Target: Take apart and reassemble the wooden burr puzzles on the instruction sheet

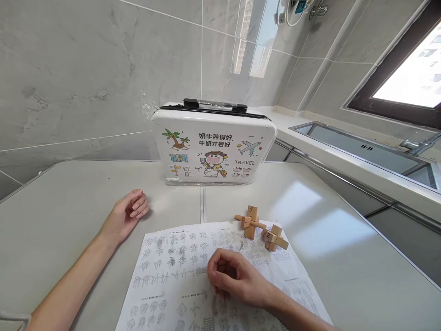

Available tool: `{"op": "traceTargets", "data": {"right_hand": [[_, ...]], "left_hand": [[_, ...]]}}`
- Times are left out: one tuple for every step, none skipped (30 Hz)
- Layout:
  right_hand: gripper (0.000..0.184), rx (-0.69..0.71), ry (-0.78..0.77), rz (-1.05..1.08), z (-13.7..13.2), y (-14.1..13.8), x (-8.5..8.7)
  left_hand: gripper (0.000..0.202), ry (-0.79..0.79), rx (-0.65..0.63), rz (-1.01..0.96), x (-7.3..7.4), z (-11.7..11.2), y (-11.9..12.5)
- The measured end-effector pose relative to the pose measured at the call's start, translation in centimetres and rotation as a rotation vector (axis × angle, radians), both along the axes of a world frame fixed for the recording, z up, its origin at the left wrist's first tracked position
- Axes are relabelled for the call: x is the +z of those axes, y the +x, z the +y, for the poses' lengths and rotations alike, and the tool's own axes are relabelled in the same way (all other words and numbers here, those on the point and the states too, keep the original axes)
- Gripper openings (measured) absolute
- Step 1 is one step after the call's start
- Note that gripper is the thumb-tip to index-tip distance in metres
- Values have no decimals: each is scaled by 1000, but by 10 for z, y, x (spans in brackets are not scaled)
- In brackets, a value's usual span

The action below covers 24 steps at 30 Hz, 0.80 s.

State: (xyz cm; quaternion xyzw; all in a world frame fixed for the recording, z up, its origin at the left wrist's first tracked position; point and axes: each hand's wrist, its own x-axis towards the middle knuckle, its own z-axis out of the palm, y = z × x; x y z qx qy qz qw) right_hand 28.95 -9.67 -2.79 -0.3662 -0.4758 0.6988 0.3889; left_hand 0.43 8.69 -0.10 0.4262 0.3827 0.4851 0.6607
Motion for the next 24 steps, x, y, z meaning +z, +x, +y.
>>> {"op": "traceTargets", "data": {"right_hand": [[35,0,-1,-1,0,0,0],[35,1,0,-3,0,0,1],[35,1,-2,-9,0,0,2],[36,0,-3,-17,0,1,2],[36,0,-4,-22,0,1,3],[36,0,-6,-25,0,1,4],[37,0,-6,-24,0,1,4],[37,1,-7,-20,0,1,4],[37,1,-9,-16,0,1,5],[37,1,-10,-14,0,1,5],[38,1,-12,-16,1,1,5],[38,1,-13,-21,1,1,6],[39,1,-13,-26,0,0,6],[39,0,-12,-31,0,0,7],[39,0,-11,-33,0,0,7],[39,0,-8,-33,0,0,7],[39,-1,-6,-29,0,0,7],[39,-1,-4,-24,0,0,6],[39,0,-3,-19,0,0,5],[38,0,-3,-15,0,0,4],[38,0,-4,-12,0,0,3],[37,-1,-4,-10,0,0,2],[37,0,-4,-11,0,1,2],[37,3,-3,-10,0,2,1]], "left_hand": [[40,0,1,4,1,0,0],[41,-1,3,8,1,-1,1],[41,-3,5,12,2,-1,1],[41,-6,7,16,2,-1,1],[42,-6,8,20,2,-1,2],[42,-5,6,24,2,0,2],[42,-3,2,27,2,0,2],[42,-1,0,27,1,0,1],[42,0,0,25,1,0,1],[42,1,-1,22,0,0,1],[42,3,1,21,0,1,1],[42,5,0,23,0,1,0],[42,9,-2,29,-1,1,0],[42,14,-6,38,-1,1,0],[42,19,-8,49,-1,1,0],[42,25,-9,58,-1,1,0],[42,26,-9,63,-1,1,0],[42,23,-8,62,-1,1,0],[42,17,-6,53,-1,1,0],[41,9,-6,40,0,1,0],[41,0,-6,24,0,1,0],[40,-8,-5,9,0,0,0],[40,-15,-4,-2,0,1,0],[40,-19,-3,-9,-1,1,0]]}}
